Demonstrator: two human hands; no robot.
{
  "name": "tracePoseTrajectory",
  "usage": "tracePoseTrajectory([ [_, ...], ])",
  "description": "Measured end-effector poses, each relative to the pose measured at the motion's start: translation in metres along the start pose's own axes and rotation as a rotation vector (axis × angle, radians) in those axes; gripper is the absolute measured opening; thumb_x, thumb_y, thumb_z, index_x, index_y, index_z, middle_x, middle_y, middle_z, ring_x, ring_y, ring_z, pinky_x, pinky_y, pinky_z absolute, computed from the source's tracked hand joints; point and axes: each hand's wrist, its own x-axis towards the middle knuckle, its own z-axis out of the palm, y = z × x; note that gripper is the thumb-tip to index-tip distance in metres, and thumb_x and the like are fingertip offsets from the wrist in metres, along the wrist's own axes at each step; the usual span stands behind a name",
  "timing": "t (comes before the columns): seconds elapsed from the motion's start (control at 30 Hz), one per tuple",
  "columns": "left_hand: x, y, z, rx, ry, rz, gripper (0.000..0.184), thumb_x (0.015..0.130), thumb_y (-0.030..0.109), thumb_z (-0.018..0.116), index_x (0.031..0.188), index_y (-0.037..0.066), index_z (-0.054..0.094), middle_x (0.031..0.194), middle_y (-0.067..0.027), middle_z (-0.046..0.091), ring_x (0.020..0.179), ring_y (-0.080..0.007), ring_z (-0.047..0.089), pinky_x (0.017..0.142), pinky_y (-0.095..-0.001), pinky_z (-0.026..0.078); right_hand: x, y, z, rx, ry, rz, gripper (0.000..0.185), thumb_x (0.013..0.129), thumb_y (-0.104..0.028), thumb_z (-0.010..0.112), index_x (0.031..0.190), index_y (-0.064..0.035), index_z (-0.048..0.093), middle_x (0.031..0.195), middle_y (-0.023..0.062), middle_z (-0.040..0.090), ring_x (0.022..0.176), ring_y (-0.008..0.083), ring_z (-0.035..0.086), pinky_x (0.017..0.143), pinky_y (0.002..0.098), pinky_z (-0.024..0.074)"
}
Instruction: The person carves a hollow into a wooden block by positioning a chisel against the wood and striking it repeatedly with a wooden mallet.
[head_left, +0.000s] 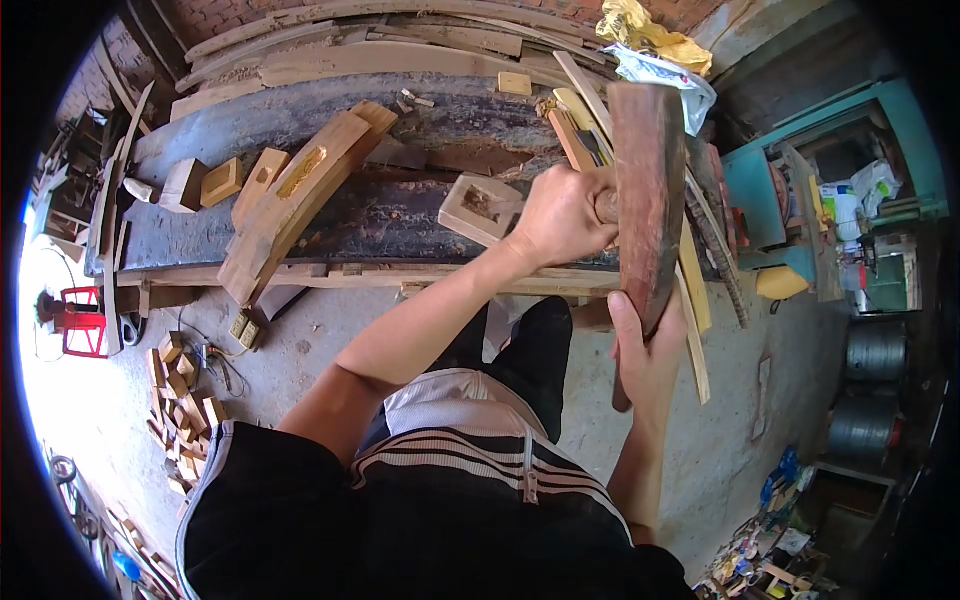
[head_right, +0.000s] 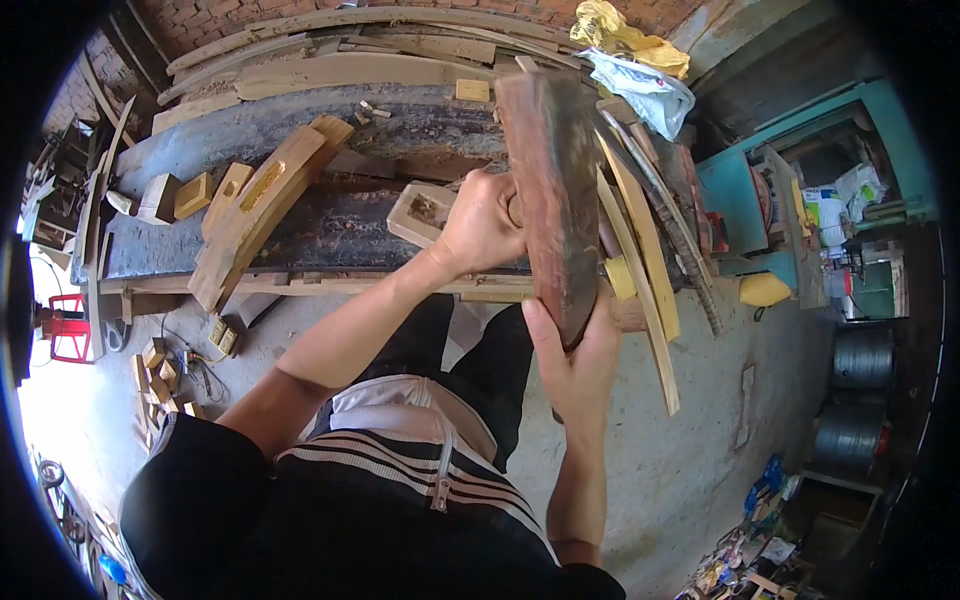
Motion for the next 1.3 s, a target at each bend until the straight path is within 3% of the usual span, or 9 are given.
tracePoseTrajectory([
  [0.23,-0.001,-0.004,-0.005,0.020,-0.019,-0.026,0.015,0.073,0.007,0.073,0.081,0.001,0.062,0.065,-0.0191,0.053,0.065,-0.0380,0.033,0.057,-0.0339,0.047,-0.002,-0.032,-0.008,0.102,0.140,-0.060,0.027,0.092,-0.018,0.051,0.109,0.0028,0.055,0.069,0.0042,0.055,0.053,0.0104,0.049,0.052,0.0252,0.0412],
  [0.3,0.002,-0.004,-0.004,0.015,0.010,-0.007,0.014,0.073,0.008,0.073,0.082,0.001,0.064,0.065,-0.0193,0.055,0.062,-0.0402,0.039,0.058,-0.0338,0.049,0.001,-0.022,-0.009,0.041,0.036,-0.252,0.026,0.091,-0.017,0.055,0.108,0.0023,0.055,0.070,0.0049,0.056,0.055,0.0101,0.050,0.053,0.0254,0.0421],
  [0.47,-0.002,-0.016,-0.004,0.069,-0.023,-0.005,0.016,0.069,0.018,0.071,0.078,0.005,0.067,0.067,-0.0210,0.060,0.069,-0.0431,0.061,0.062,-0.0461,0.052,-0.004,-0.016,0.004,-0.107,-0.005,0.066,0.032,0.086,-0.017,0.070,0.108,0.0024,0.059,0.081,0.0110,0.062,0.071,0.0254,0.061,0.071,0.0346,0.0505],
  [0.63,-0.003,-0.010,-0.005,0.010,-0.022,0.016,0.017,0.074,0.011,0.073,0.084,-0.002,0.067,0.065,-0.0201,0.057,0.058,-0.0391,0.058,0.057,-0.0352,0.051,-0.007,-0.019,-0.001,0.203,0.088,-0.221,0.030,0.090,-0.017,0.068,0.110,0.0015,0.057,0.080,0.0075,0.057,0.053,0.0140,0.052,0.060,0.0295,0.0458],
  [0.77,-0.004,-0.015,-0.003,0.089,0.056,0.181,0.018,0.072,0.019,0.075,0.082,0.005,0.069,0.068,-0.0204,0.063,0.067,-0.0444,0.062,0.060,-0.0434,0.053,-0.006,-0.008,0.014,-0.291,-0.049,-0.064,0.043,0.085,-0.024,0.078,0.111,0.0041,0.057,0.082,0.0113,0.067,0.068,0.0264,0.066,0.067,0.0370,0.0524],
  [0.83,-0.008,0.000,-0.010,-0.066,0.047,0.000,0.017,0.074,0.016,0.076,0.079,0.002,0.067,0.070,-0.0201,0.065,0.065,-0.0388,0.067,0.060,-0.0396,0.053,-0.015,-0.002,0.013,-0.021,-0.038,0.090,0.041,0.088,-0.024,0.076,0.112,0.0035,0.057,0.082,0.0101,0.066,0.061,0.0210,0.063,0.060,0.0349,0.0509],
  [0.93,-0.001,-0.008,-0.031,-0.166,0.054,-0.075,0.011,0.079,0.006,0.076,0.075,0.002,0.066,0.071,-0.0052,0.065,0.065,-0.0079,0.059,0.058,-0.0262,0.046,-0.025,-0.002,0.009,0.097,0.005,0.278,0.039,0.091,-0.023,0.073,0.114,0.0029,0.056,0.083,0.0087,0.063,0.054,0.0128,0.056,0.050,0.0297,0.0455],
  [1.1,0.025,-0.032,-0.084,-0.529,0.466,-0.316,0.022,0.087,0.011,0.068,0.067,0.010,0.059,0.057,0.0044,0.055,0.050,-0.0046,0.047,0.045,-0.0248,0.034,-0.042,0.009,0.001,0.135,0.087,0.297,0.041,0.094,-0.025,0.070,0.119,0.0028,0.053,0.082,0.0060,0.059,0.051,0.0075,0.051,0.045,0.0245,0.0398],
  [1.3,0.021,-0.011,-0.066,-0.201,0.347,-0.118,0.020,0.089,0.011,0.070,0.073,0.010,0.059,0.062,0.0050,0.058,0.054,-0.0025,0.050,0.048,-0.0219,0.037,-0.058,0.014,-0.005,0.189,0.158,0.310,0.044,0.094,-0.024,0.067,0.124,0.0033,0.050,0.083,0.0055,0.059,0.053,0.0090,0.051,0.047,0.0249,0.0421],
])
